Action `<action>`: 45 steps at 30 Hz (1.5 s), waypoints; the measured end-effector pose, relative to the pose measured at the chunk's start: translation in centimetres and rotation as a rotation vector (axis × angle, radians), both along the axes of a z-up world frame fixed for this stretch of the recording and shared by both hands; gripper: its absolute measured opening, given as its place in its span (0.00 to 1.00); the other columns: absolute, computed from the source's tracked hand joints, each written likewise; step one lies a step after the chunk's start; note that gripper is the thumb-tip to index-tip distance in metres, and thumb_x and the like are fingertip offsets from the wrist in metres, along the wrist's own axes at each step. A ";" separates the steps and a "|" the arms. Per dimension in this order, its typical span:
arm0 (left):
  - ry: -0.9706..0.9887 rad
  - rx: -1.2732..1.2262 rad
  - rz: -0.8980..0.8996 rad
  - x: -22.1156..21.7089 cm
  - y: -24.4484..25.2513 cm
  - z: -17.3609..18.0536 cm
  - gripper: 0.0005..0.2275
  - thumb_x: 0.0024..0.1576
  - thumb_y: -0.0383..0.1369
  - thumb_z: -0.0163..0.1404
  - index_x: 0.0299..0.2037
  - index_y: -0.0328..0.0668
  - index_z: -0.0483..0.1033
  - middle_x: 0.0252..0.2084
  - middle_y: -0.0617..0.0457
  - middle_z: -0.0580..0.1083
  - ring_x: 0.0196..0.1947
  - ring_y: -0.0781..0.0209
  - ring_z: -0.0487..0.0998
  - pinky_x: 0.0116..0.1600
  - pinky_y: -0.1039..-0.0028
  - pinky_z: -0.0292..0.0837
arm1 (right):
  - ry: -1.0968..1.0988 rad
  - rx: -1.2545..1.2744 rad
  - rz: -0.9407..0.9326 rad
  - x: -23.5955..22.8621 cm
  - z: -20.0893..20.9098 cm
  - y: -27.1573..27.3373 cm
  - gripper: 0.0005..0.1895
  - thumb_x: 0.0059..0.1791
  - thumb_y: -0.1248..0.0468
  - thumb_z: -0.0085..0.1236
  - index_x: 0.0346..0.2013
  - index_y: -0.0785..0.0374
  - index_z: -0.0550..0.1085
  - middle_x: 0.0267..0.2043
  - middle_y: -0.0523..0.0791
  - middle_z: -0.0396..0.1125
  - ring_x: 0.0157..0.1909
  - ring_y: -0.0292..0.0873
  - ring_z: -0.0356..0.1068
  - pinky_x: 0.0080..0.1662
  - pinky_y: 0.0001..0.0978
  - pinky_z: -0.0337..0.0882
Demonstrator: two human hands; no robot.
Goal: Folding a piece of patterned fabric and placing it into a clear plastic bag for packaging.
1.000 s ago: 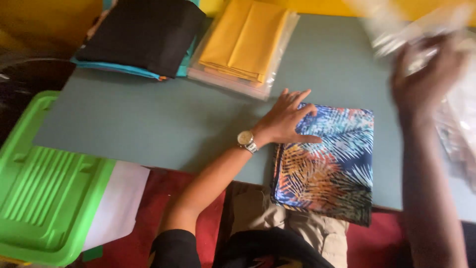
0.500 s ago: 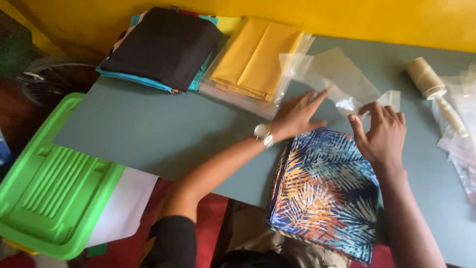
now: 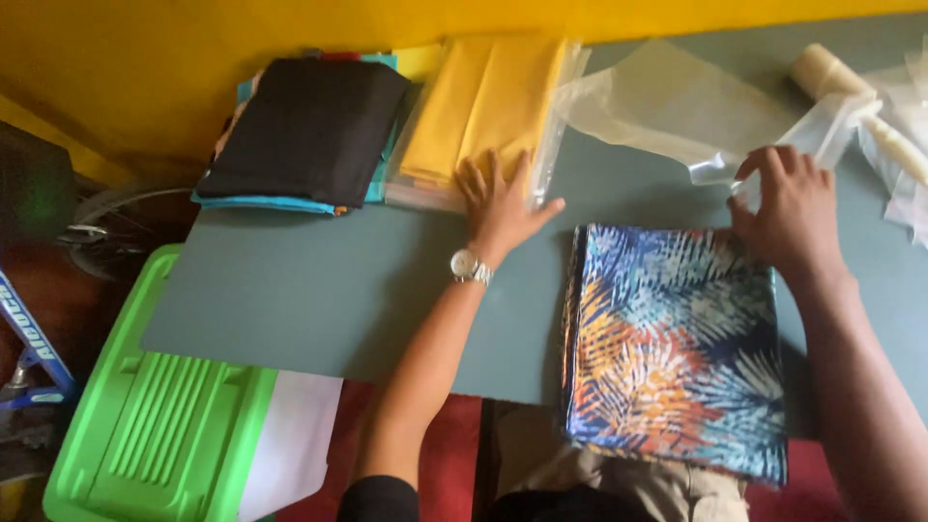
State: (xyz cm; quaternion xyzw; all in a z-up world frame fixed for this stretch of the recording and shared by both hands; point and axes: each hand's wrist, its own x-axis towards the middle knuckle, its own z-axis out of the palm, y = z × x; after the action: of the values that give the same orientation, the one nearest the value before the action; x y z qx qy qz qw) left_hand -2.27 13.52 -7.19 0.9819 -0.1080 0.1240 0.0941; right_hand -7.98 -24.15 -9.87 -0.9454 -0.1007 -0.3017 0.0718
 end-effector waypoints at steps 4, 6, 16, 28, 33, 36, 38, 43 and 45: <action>-0.022 0.017 0.059 2.0 0.7 -0.8 0.33 0.56 0.60 0.46 0.71 0.63 0.57 0.73 0.30 0.53 0.69 0.08 0.44 0.69 0.25 0.31 | 0.055 0.037 -0.089 -0.2 -0.9 -0.8 0.15 0.50 0.61 0.62 0.51 0.55 0.77 0.59 0.51 0.68 0.55 0.60 0.68 0.53 0.51 0.65; -0.076 -0.042 0.076 2.1 1.3 -0.2 0.28 0.55 0.48 0.48 0.69 0.64 0.63 0.69 0.32 0.61 0.66 0.10 0.53 0.67 0.26 0.41 | 0.112 0.061 -0.094 0.1 -1.1 -1.0 0.14 0.51 0.59 0.59 0.51 0.56 0.78 0.58 0.53 0.68 0.55 0.61 0.68 0.53 0.54 0.66; -0.295 -0.096 0.103 2.1 2.5 0.9 0.23 0.56 0.41 0.47 0.64 0.56 0.73 0.66 0.34 0.67 0.64 0.26 0.65 0.67 0.34 0.49 | 0.077 0.111 -0.083 0.0 -0.6 -0.1 0.12 0.53 0.59 0.60 0.49 0.57 0.80 0.56 0.52 0.71 0.53 0.60 0.71 0.54 0.52 0.71; -0.602 -0.367 0.097 1.9 3.4 2.8 0.11 0.57 0.29 0.53 0.49 0.49 0.81 0.42 0.50 0.78 0.41 0.46 0.79 0.38 0.58 0.75 | -0.216 0.152 -0.002 -1.1 1.5 0.8 0.15 0.49 0.69 0.67 0.51 0.58 0.82 0.52 0.45 0.75 0.50 0.49 0.74 0.45 0.39 0.70; -0.449 -0.278 0.097 1.4 2.8 2.7 0.13 0.55 0.36 0.55 0.49 0.49 0.80 0.41 0.48 0.76 0.41 0.44 0.78 0.39 0.55 0.73 | -0.233 0.176 -0.048 -1.2 1.3 1.1 0.12 0.62 0.62 0.69 0.59 0.56 0.79 0.38 0.35 0.77 0.37 0.38 0.78 0.37 0.34 0.69; -0.372 -0.069 -0.072 0.4 1.5 3.1 0.19 0.49 0.50 0.60 0.40 0.44 0.77 0.33 0.43 0.74 0.32 0.40 0.74 0.36 0.52 0.66 | -0.107 0.193 0.032 -1.3 1.7 2.0 0.12 0.61 0.61 0.64 0.60 0.54 0.77 0.41 0.43 0.77 0.36 0.46 0.76 0.39 0.39 0.71; -0.218 0.021 -0.089 0.0 -0.1 1.4 0.31 0.51 0.60 0.52 0.55 0.44 0.67 0.48 0.37 0.69 0.47 0.34 0.68 0.51 0.44 0.59 | -0.059 0.215 0.106 -2.0 3.2 3.3 0.16 0.57 0.66 0.57 0.60 0.57 0.75 0.44 0.45 0.78 0.37 0.47 0.77 0.39 0.42 0.73; -0.248 0.036 -0.230 -2.5 -4.1 1.8 0.38 0.58 0.64 0.46 0.74 0.55 0.54 0.72 0.33 0.58 0.72 0.32 0.58 0.69 0.31 0.49 | 0.098 0.260 0.308 -2.5 4.0 5.2 0.27 0.50 0.73 0.49 0.65 0.65 0.68 0.54 0.54 0.72 0.45 0.58 0.74 0.44 0.52 0.72; -0.358 -0.136 -0.484 -3.3 -5.0 2.4 0.33 0.64 0.58 0.44 0.75 0.55 0.50 0.48 0.47 0.74 0.39 0.57 0.74 0.35 0.69 0.71 | 0.046 0.258 0.395 -2.9 4.3 6.0 0.29 0.55 0.76 0.49 0.71 0.65 0.62 0.52 0.51 0.76 0.45 0.53 0.78 0.46 0.49 0.77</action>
State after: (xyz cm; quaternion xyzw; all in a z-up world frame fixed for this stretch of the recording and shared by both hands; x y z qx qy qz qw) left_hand -5.62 8.51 -4.75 0.8817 -0.3451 0.2759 0.1659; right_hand -10.87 -18.16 -5.61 -0.8970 -0.2424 -0.2706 0.2520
